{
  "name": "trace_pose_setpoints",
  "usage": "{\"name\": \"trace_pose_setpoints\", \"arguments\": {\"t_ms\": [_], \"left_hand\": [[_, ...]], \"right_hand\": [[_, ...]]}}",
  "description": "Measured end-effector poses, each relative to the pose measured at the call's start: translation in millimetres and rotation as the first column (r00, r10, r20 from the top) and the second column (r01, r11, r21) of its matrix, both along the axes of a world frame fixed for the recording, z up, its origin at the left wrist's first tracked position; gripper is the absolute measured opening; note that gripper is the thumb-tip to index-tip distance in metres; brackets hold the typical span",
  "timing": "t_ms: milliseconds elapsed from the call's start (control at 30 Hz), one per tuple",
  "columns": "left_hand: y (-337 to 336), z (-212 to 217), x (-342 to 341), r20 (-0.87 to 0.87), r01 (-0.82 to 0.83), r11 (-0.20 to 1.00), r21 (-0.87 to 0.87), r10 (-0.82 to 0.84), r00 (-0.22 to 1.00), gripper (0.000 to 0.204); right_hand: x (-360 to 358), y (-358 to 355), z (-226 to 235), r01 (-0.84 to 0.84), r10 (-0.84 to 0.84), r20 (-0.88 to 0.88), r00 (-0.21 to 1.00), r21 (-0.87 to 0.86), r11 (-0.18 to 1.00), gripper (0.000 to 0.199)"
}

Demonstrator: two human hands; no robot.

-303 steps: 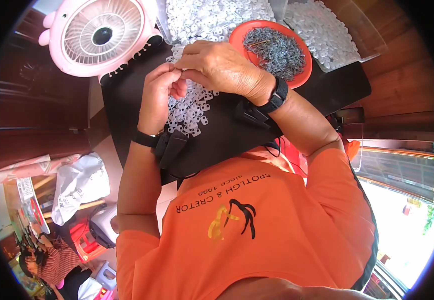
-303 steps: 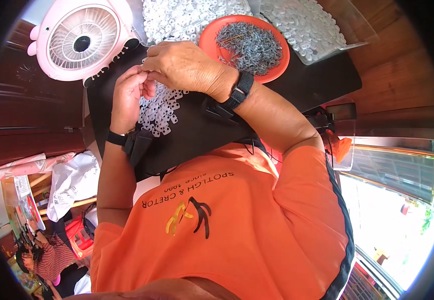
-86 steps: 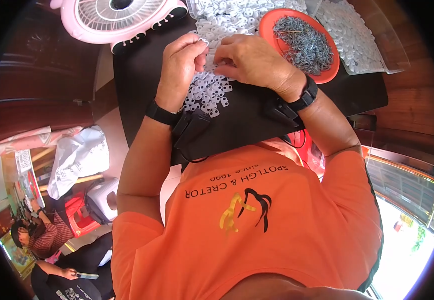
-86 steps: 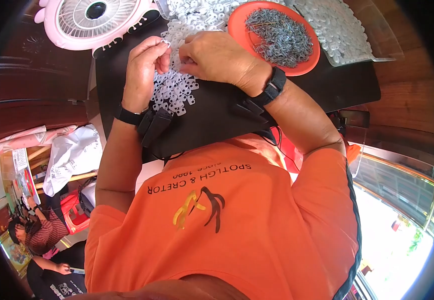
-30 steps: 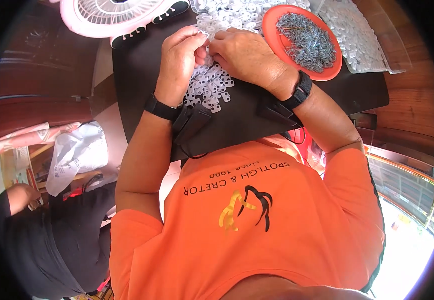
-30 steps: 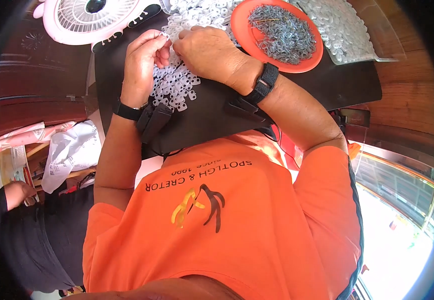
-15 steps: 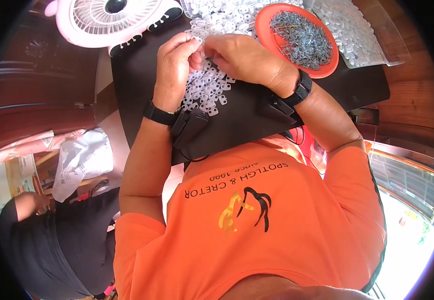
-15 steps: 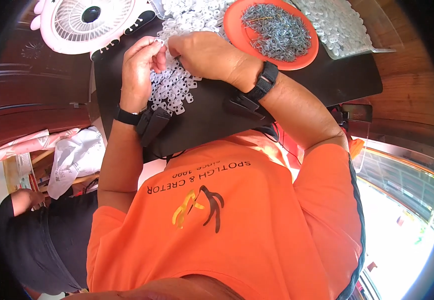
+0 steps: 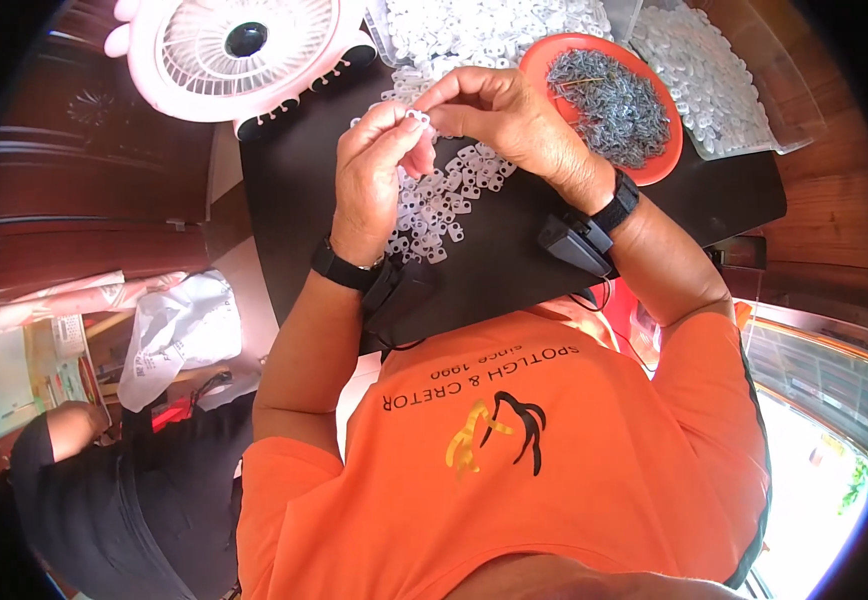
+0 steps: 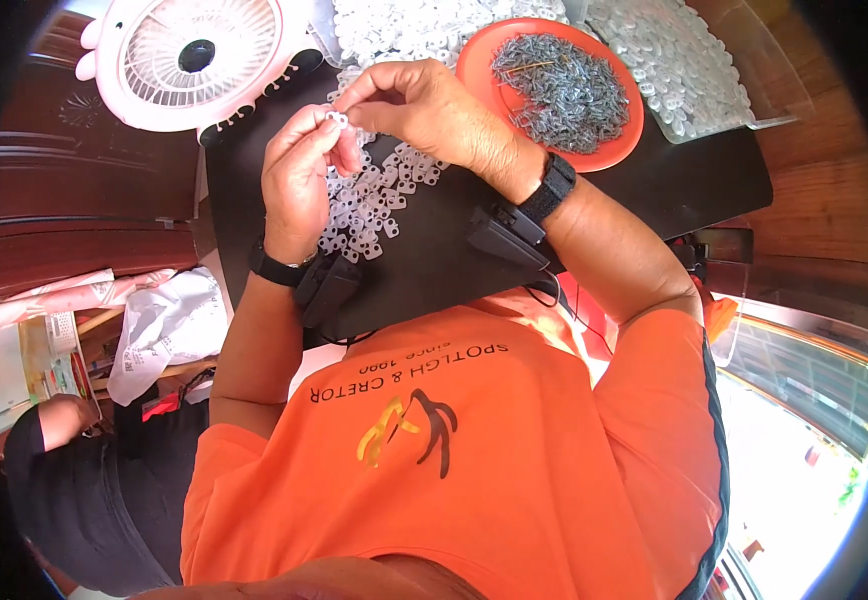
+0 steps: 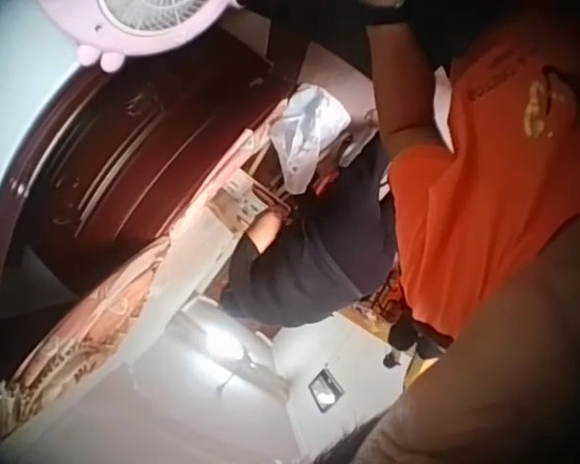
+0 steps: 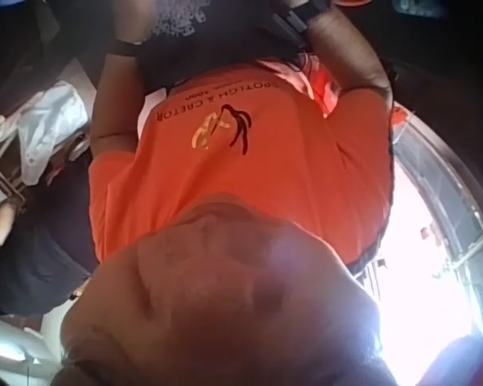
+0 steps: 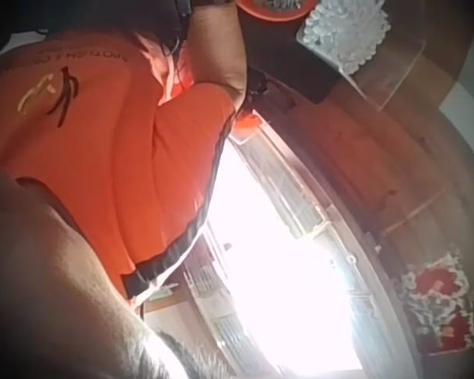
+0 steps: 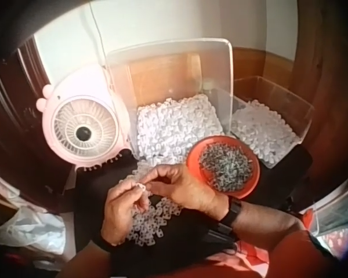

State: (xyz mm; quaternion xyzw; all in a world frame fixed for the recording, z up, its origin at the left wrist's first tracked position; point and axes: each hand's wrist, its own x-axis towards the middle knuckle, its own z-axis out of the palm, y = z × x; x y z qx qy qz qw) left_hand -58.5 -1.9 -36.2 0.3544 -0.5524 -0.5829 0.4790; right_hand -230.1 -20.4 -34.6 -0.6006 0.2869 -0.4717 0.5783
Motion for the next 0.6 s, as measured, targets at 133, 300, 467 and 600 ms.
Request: {"name": "trace_pose_setpoints", "arguments": {"t_ms": [133, 300, 467, 600], "left_hand": [[0.4, -1.6, 0.9, 0.055, 0.013, 1.000, -0.012, -0.012, 0.998, 0.021], [0.3, -3.7, -1.7, 0.051, -0.030, 1.000, 0.002, 0.030, 0.998, 0.019], [0.5, -3.0, -2.0, 0.065, -0.032, 0.999, 0.010, 0.031, 0.997, 0.019], [0.7, -1.8, -1.8, 0.099, -0.041, 0.999, 0.000, 0.041, 0.994, 0.018]], "right_hand": [[-6.2, 1.5, 5.1, 0.004, -0.029, -0.264, 0.964, -0.095, 0.995, 0.016], [-8.7, 1.1, 6.0, 0.070, -0.116, -0.347, 0.931, -0.142, 0.987, 0.016], [-12.8, -5.8, 0.7, 0.037, -0.028, -0.089, 0.996, 0.096, 0.995, 0.017], [-14.2, -7.3, 2.3, 0.007, 0.007, -0.076, 0.997, 0.172, 0.985, 0.021]]}}
